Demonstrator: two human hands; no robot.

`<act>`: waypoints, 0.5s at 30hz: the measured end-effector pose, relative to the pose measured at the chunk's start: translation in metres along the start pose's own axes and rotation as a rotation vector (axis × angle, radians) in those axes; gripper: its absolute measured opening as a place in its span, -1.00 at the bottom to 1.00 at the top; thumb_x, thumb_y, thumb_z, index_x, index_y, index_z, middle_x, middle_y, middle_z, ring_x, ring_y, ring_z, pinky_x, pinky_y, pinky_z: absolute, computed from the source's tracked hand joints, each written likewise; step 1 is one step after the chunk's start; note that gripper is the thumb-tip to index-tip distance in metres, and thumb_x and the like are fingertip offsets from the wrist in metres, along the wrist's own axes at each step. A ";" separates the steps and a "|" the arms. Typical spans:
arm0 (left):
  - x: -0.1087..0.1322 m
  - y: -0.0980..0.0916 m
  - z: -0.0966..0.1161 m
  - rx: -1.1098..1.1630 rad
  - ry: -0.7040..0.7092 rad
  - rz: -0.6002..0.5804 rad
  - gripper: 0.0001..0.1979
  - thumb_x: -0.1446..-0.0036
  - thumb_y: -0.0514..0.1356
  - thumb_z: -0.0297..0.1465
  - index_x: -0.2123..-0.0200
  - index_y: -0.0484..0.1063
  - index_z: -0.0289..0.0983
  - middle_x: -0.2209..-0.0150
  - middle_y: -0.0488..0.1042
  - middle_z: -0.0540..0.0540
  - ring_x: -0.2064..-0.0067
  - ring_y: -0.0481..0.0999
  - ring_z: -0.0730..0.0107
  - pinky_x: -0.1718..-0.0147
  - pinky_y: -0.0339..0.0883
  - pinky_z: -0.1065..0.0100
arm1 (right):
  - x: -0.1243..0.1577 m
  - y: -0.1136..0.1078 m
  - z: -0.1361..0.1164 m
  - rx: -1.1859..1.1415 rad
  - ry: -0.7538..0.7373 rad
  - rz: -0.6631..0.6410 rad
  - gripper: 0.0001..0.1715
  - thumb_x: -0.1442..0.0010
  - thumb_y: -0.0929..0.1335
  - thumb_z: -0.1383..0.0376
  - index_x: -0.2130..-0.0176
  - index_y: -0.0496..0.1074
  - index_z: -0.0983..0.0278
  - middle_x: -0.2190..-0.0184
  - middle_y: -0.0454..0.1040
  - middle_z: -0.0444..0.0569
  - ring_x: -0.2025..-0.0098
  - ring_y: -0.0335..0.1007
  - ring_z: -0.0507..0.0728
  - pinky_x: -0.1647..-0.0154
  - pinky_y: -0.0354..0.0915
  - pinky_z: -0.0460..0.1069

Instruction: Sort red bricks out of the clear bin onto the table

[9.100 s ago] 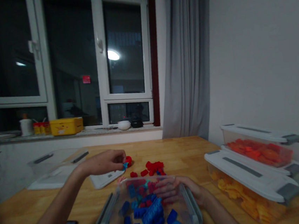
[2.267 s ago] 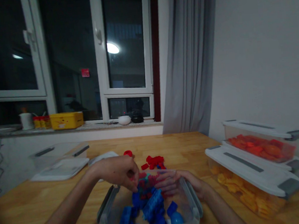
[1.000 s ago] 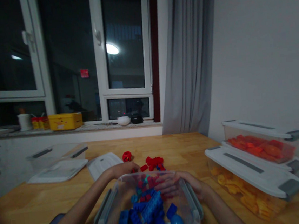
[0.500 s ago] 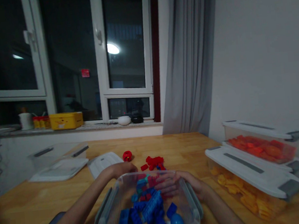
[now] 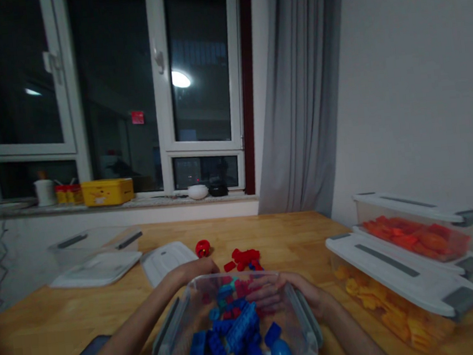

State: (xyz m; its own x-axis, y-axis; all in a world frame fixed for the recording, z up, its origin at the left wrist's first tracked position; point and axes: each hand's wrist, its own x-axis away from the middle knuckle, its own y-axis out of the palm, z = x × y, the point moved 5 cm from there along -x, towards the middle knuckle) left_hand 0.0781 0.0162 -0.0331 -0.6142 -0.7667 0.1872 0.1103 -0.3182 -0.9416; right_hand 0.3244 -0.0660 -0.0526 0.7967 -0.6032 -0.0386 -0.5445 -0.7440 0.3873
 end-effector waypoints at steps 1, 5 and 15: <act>0.000 0.001 0.000 -0.014 -0.007 -0.005 -0.87 0.08 0.22 -0.40 0.47 0.55 -0.32 0.59 0.40 0.06 0.51 0.27 0.47 0.50 0.20 0.44 | 0.000 0.000 0.000 0.003 0.003 0.002 -0.49 -0.06 0.26 0.32 0.02 0.57 0.30 0.06 0.64 0.13 -0.05 0.53 0.25 -0.23 0.21 0.17; -0.002 0.005 0.000 -0.069 -0.037 -0.013 -0.88 0.10 0.25 -0.37 0.56 0.48 -0.32 0.66 0.27 0.09 0.54 0.19 0.48 0.52 0.15 0.40 | 0.000 -0.002 0.001 0.001 0.002 -0.006 -0.49 -0.07 0.25 0.34 0.02 0.57 0.31 0.05 0.64 0.13 -0.06 0.52 0.25 -0.22 0.23 0.16; -0.002 0.004 -0.003 0.022 -0.003 0.013 -0.87 0.07 0.23 -0.36 0.51 0.52 -0.32 0.64 0.33 0.08 0.51 0.24 0.47 0.51 0.16 0.45 | 0.000 0.000 0.000 -0.023 -0.008 -0.047 -0.49 -0.09 0.24 0.34 0.03 0.58 0.30 0.08 0.65 0.11 -0.05 0.53 0.25 -0.27 0.17 0.17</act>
State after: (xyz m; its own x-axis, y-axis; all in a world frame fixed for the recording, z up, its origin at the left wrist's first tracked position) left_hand 0.0776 0.0179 -0.0376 -0.6100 -0.7726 0.1762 0.1351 -0.3205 -0.9376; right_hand 0.3242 -0.0656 -0.0532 0.8190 -0.5702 -0.0644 -0.5005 -0.7647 0.4059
